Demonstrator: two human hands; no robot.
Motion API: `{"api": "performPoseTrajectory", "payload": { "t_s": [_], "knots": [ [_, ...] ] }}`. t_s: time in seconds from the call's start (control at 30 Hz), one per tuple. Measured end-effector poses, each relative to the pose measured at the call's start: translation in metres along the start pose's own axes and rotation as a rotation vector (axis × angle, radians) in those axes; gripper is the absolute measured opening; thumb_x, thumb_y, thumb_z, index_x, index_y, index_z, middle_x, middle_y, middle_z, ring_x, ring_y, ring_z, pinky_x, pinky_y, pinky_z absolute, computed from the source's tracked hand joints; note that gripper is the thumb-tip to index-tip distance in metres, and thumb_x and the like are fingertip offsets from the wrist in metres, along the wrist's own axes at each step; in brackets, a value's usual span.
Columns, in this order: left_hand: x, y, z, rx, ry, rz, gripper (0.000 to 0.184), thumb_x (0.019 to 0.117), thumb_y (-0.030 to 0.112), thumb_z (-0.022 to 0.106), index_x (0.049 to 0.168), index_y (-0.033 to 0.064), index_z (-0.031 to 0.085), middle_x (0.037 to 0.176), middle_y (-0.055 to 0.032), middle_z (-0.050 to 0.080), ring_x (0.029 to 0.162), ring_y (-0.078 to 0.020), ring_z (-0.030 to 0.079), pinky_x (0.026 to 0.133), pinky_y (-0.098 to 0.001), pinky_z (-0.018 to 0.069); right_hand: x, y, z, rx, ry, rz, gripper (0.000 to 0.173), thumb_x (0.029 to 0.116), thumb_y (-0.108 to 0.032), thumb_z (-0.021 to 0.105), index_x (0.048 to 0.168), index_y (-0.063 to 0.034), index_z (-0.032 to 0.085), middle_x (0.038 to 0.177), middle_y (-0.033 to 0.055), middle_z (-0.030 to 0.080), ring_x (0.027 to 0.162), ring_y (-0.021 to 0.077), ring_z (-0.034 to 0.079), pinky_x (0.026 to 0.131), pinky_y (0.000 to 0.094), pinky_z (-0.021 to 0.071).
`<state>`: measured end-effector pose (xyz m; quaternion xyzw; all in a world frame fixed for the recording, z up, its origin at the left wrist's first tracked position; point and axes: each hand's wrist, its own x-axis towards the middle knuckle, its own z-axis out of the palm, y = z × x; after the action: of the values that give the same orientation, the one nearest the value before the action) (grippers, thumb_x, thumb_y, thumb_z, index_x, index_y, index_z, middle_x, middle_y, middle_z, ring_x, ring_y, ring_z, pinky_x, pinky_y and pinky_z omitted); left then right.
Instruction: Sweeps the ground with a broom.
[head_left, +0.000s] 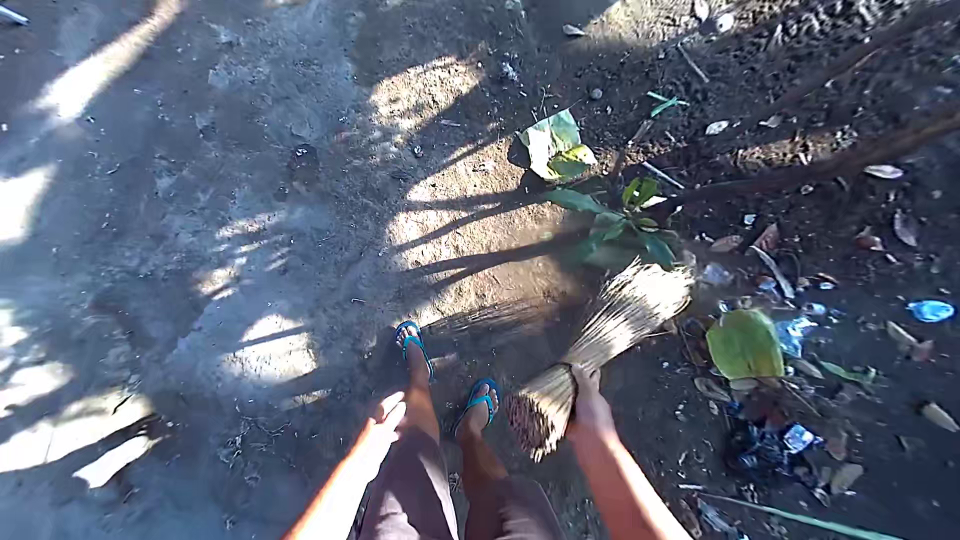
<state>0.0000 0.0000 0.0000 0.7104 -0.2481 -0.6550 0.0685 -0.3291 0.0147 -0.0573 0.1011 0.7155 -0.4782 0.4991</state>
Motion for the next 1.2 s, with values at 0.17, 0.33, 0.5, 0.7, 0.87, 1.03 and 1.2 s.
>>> {"api": "performPoseTrajectory", "payload": {
  "t_s": [0.17,0.33,0.5,0.7,0.87,1.03,1.2],
  "knots": [
    [0.01,0.022,0.031,-0.152,-0.394,-0.116,0.066,0.109,0.055,0.028,0.153,0.0081,0.042,0.125,-0.0124,0.069,0.105,-0.0207,0.069,0.089,-0.0405,0.0567,-0.113,0.042,0.04,-0.147,-0.625,0.246,0.055,0.1108,-0.044,0.029,0.143,-0.0045,0.049,0.117,0.0142,0.07,0.103,0.0226,0.07,0.089,0.0441,0.06],
    [-0.011,0.016,-0.067,-0.627,0.105,-0.142,0.038,0.1104,0.03,0.043,0.129,-0.0007,0.056,0.102,-0.0162,0.073,0.086,-0.0244,0.073,0.073,-0.04,0.0618,-0.146,0.061,0.115,-0.774,-1.323,0.09,0.062,0.1043,-0.033,0.052,0.159,-0.008,0.036,0.146,0.018,0.057,0.126,0.0227,0.061,0.107,0.044,0.0494],
    [0.035,0.029,-0.199,-0.482,0.605,-0.17,0.043,0.1035,0.034,0.061,0.133,0.002,0.058,0.1,-0.0155,0.072,0.085,-0.025,0.071,0.076,-0.0449,0.0607,-0.111,0.051,0.133,-0.858,-0.949,0.009,0.055,0.1031,-0.022,0.056,0.154,-0.004,0.043,0.119,0.0166,0.071,0.107,0.0238,0.07,0.098,0.0444,0.0557],
    [0.169,0.12,-0.132,-0.19,0.039,-0.295,0.049,0.0976,0.033,0.066,0.134,0.0013,0.059,0.115,-0.0211,0.069,0.102,-0.0317,0.068,0.088,-0.0533,0.0566,-0.103,0.018,0.134,-0.914,-0.526,0.082,0.054,0.1063,-0.017,0.049,0.156,0.0008,0.035,0.126,0.0269,0.064,0.109,0.0315,0.068,0.096,0.047,0.0547],
    [0.173,0.201,-0.014,0.627,-0.803,-0.135,0.073,0.0935,0.034,0.074,0.155,0.0067,0.044,0.143,-0.0238,0.058,0.13,-0.0383,0.057,0.108,-0.0626,0.0428,-0.125,0.0,0.182,-0.787,-0.435,0.021,0.059,0.1062,-0.019,0.047,0.157,0.0029,0.028,0.134,0.0277,0.058,0.113,0.0321,0.065,0.096,0.0468,0.0547],
    [0.108,0.205,-0.096,0.531,-0.769,0.027,0.095,0.0887,0.025,0.079,0.165,0.0195,0.023,0.155,-0.0212,0.048,0.138,-0.0387,0.051,0.113,-0.0641,0.0399,-0.105,-0.037,0.178,-0.727,-0.354,-0.044,0.058,0.1061,-0.018,0.046,0.157,0.0039,0.028,0.129,0.0268,0.06,0.108,0.0283,0.066,0.094,0.0449,0.0553],
    [0.104,0.238,-0.229,0.338,0.063,-0.095,0.1,0.0861,0.025,0.084,0.164,0.0221,0.022,0.138,-0.0239,0.059,0.122,-0.0371,0.063,0.101,-0.0582,0.0528,-0.069,-0.034,0.177,-0.779,-0.413,0.156,0.055,0.1066,-0.019,0.048,0.156,-0.0006,0.034,0.128,0.0268,0.062,0.11,0.0315,0.066,0.096,0.0473,0.0541]
  ]
}}
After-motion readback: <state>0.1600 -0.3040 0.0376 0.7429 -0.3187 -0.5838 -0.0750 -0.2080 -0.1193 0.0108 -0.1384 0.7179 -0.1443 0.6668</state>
